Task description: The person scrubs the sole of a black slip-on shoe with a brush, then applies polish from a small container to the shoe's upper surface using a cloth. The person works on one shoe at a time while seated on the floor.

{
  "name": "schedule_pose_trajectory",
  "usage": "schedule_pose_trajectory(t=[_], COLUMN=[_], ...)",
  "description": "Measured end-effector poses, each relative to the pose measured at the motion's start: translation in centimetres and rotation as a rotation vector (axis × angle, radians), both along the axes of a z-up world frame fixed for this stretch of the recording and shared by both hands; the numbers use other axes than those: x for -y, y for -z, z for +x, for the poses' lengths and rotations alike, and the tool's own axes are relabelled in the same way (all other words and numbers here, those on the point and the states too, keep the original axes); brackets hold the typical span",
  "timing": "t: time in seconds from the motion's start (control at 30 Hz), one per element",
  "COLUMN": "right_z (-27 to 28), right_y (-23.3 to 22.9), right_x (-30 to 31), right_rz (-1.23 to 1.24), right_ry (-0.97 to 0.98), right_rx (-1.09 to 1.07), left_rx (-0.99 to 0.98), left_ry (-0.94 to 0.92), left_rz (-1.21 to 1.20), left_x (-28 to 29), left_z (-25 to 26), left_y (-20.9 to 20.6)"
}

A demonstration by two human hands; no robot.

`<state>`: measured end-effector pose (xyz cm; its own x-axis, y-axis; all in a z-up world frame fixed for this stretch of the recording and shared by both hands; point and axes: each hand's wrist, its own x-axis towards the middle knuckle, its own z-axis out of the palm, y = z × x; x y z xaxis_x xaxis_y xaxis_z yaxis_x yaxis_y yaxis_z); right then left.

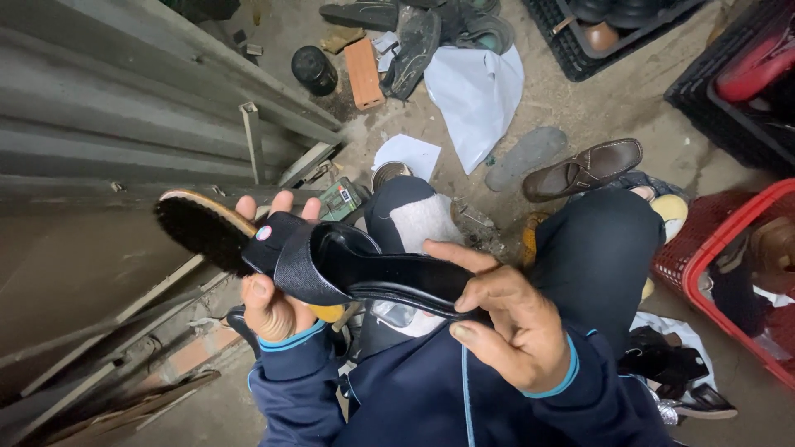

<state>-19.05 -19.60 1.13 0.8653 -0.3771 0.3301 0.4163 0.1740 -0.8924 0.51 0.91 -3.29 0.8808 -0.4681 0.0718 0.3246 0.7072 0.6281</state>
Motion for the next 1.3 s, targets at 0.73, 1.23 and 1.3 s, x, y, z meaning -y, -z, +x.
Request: schedule_pose_trajectory(t=[0.73, 1.23, 1.3], right_z=[1.0, 3.7, 4.0], right_y=[3.6, 10.0, 11.2], right_x=[0.1, 1.5, 1.9], right_rz=[-0.006, -0.105, 0.171], right_ry=[0.139, 0.035, 0.02], right_rx=[-0.17, 0.077, -0.017], left_rx=[-0.048, 0.096, 0.26], left_ry=[0.085, 0.275, 0.079], left_rz=[-0.182, -0.03, 0.796], left_x=[1.3, 3.6, 3.2], left_z=[-0.9, -0.4, 0.3], left_y=[1.8, 2.2, 2.1])
